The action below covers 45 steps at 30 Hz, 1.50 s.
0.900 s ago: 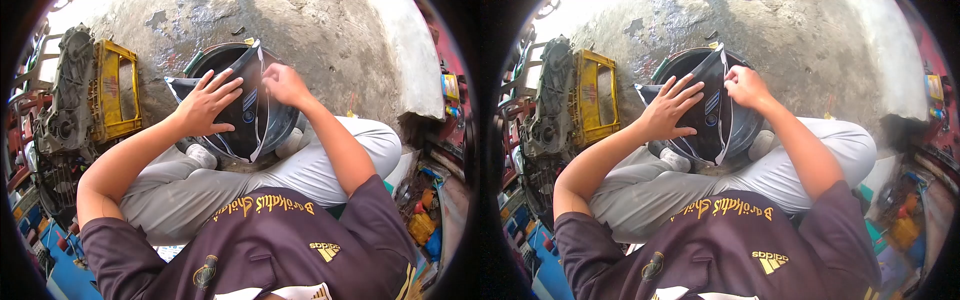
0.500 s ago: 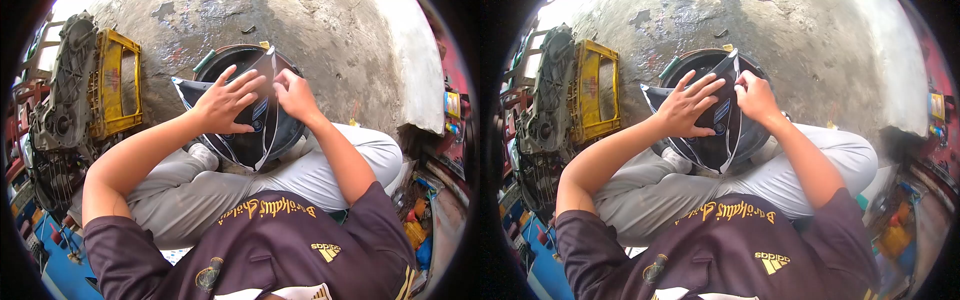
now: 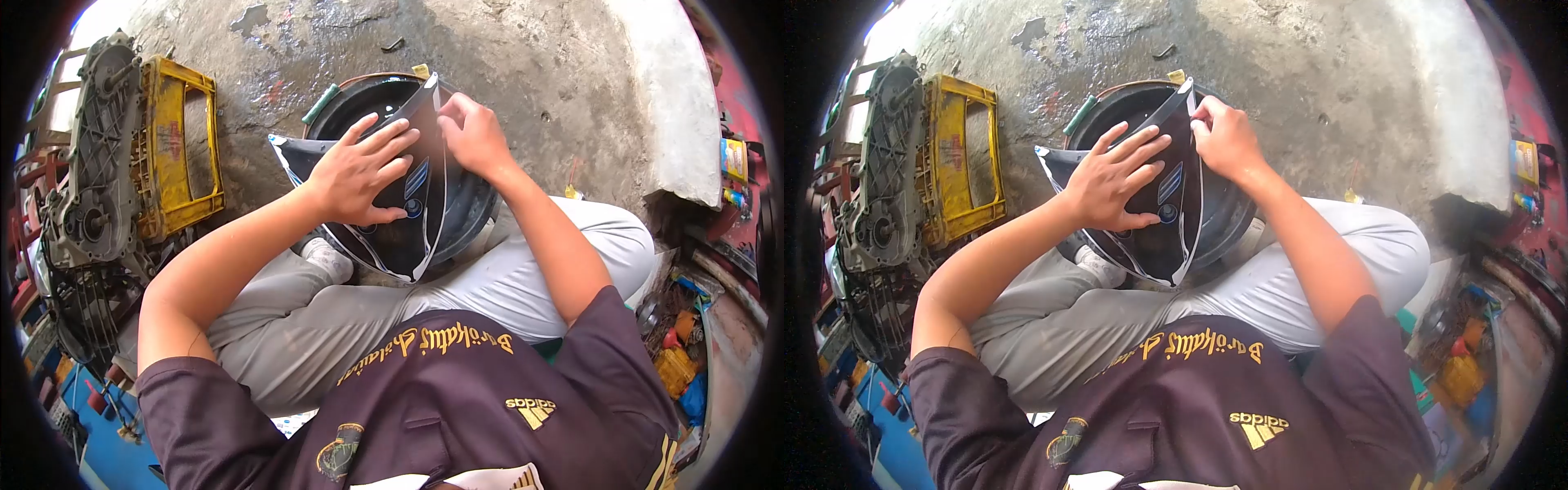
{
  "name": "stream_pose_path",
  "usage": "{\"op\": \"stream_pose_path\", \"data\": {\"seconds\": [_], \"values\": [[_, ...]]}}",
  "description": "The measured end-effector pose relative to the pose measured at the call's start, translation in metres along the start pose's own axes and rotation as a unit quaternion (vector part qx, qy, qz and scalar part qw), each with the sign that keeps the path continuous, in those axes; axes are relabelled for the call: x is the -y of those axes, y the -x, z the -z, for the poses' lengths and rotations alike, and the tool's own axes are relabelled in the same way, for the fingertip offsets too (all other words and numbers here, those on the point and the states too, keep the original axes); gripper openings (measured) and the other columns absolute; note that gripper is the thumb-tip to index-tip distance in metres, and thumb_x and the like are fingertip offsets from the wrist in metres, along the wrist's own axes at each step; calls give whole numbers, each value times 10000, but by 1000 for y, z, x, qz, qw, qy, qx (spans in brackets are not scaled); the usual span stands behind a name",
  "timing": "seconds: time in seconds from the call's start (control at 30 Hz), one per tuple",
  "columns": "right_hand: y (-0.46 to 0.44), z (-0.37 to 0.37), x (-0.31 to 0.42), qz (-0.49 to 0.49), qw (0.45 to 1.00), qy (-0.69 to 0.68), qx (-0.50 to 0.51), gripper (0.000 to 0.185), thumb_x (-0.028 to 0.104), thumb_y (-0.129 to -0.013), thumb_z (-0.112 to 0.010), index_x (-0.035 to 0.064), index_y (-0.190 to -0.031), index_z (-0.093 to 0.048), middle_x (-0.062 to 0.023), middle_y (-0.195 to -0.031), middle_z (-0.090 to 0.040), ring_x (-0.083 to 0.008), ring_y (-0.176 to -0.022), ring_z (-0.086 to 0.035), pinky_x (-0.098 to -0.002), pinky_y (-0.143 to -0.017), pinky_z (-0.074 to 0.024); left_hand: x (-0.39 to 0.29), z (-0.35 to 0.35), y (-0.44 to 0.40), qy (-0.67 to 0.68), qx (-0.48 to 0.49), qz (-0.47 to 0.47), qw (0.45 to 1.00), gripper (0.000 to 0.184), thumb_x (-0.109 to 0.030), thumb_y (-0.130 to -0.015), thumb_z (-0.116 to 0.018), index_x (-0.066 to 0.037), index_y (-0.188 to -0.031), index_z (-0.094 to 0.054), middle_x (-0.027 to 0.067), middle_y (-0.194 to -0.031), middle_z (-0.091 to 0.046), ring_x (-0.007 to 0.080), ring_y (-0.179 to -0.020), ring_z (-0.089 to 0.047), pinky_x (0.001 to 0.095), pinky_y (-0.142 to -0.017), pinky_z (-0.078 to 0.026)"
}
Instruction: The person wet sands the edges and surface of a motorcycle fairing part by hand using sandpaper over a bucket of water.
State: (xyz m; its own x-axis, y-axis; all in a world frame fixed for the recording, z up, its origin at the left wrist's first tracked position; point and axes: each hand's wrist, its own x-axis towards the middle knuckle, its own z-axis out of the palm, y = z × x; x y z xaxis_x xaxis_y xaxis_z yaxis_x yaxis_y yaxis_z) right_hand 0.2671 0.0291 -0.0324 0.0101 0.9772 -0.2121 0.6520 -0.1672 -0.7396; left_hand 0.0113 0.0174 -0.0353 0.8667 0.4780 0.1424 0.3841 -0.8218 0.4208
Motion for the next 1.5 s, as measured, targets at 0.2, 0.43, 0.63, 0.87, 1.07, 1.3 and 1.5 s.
{"op": "stream_pose_path", "data": {"seconds": [0.2,0.43,0.63,0.87,1.07,1.3,1.5], "values": [[9,0,-3,22,998,35,42,148,122,-953,-696,3,-1039,-684,-182,-851,-764,-311,-812,-768,-419,-773,-583,2,1,0,-1,-4,-4,1000,700,-630,-858,-732,-59,-1258,-673,163,-1610,-509,316,-1577,-373,575,-1295,-202],[-11,22,-5,-13,997,-9,77,183,124,-980,-705,-11,-1104,-697,-147,-974,-790,-222,-885,-763,-367,-823,-579,2,1,0,6,-7,-2,1000,703,-592,-813,-790,-80,-1278,-667,131,-1646,-487,319,-1583,-374,588,-1282,-216],[-15,37,-3,2,980,-151,131,182,55,-984,-721,8,-1159,-734,-54,-999,-785,-99,-901,-715,-289,-812,-576,-1,2,0,-12,-9,-3,1000,712,-602,-813,-793,-85,-1285,-664,133,-1644,-490,321,-1580,-377,599,-1273,-213],[13,66,39,35,965,-227,126,299,34,-969,-754,5,-1267,-746,-67,-1087,-788,-106,-961,-717,-279,-879,-577,-10,21,-4,-78,2,-16,997,695,-646,-867,-743,-104,-1294,-667,127,-1567,-534,311,-1554,-390,647,-1249,-225],[54,111,83,52,947,-294,116,357,46,-978,-740,-13,-1330,-727,-105,-1167,-780,-151,-1048,-726,-310,-974,-568,-40,102,-17,-43,-50,16,998,508,-511,-914,-778,-113,-1224,-713,97,-1289,-701,291,-1310,-596,569,-1159,-354],[92,142,131,82,954,-226,177,337,30,-1021,-674,-33,-1351,-709,-114,-1175,-780,-153,-1063,-735,-305,-975,-581,-114,187,-29,246,-74,316,913,369,-346,-1055,-691,6,-1117,-782,45,-932,-763,85,-864,-642,289,-782,-518],[106,141,149,139,949,-228,167,297,10,-1064,-622,-59,-1340,-704,-118,-1160,-777,-151,-1042,-740,-288,-964,-592,-141,200,-36,304,-99,339,885,365,-317,-1038,-731,35,-1120,-779,28,-934,-757,55,-845,-625,251,-773,-511]]}}
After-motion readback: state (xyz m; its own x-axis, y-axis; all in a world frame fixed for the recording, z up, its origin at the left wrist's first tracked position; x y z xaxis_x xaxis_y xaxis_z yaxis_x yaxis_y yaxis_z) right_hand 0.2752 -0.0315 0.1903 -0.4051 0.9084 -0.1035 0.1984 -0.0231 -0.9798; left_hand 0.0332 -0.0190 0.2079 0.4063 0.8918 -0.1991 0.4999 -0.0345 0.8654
